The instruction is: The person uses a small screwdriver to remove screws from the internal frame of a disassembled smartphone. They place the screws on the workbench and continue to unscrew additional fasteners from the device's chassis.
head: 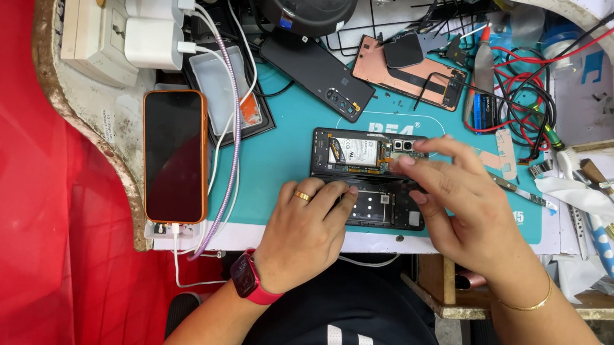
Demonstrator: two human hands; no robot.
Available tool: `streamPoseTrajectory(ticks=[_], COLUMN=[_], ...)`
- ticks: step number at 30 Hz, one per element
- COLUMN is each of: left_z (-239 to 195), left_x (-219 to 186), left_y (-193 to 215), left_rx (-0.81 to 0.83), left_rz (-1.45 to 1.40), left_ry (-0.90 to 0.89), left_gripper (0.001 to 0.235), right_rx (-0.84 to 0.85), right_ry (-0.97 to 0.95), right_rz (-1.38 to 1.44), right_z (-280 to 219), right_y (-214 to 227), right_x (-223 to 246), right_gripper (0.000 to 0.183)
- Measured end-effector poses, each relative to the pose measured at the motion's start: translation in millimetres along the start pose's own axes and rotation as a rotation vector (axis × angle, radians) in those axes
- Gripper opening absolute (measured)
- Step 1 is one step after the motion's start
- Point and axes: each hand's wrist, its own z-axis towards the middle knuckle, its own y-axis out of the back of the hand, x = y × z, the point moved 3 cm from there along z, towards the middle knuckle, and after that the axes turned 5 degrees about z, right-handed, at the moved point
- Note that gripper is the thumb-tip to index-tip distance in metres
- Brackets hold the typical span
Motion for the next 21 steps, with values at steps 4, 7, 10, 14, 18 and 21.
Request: streamPoseTrajectory(ticks=[4, 7, 10, 14, 18, 21], left_z=[0.0, 1.5, -0.4, 1.3, 0.6, 1.3], left_x=[-0.6, -0.1, 0.7, 0.1, 0.8, 0.7], left_y=[1.8, 1.8, 0.7, 1.7, 0.5, 1.8], left_rx=[0.011, -0.006, 0.011, 0.003, 0.018, 0.018], left_rz=[0.003, 0.009, 0.005, -0.002, -0.010, -0.007], left_ry=[0.001, -0.002, 0.004, -0.003, 0.006, 0.005], left_gripper=[0.036, 0.033, 0.034, 0.035, 0.036, 0.035], right_rx=[-0.097, 0.006, 0.100, 0.058, 0.055, 0.080], right_ry=[0.006, 0.025, -0.081, -0.017, -0.028, -0.076], right_rz=[-0.224, -0.093, 0.181, -0.110, 0.064, -0.118], right_z=[-6.6, 3.3, 0.2, 3.3, 5.9, -0.2], right_y=[-2.9, -2.5, -11.3, -8.0, -11.3, -22.9], right_x=[-6.3, -0.8, -7.6, -3.2, 2.0, -8.8], right_gripper=[0.034, 0.032, 0.030, 0.030, 0.025, 0.013])
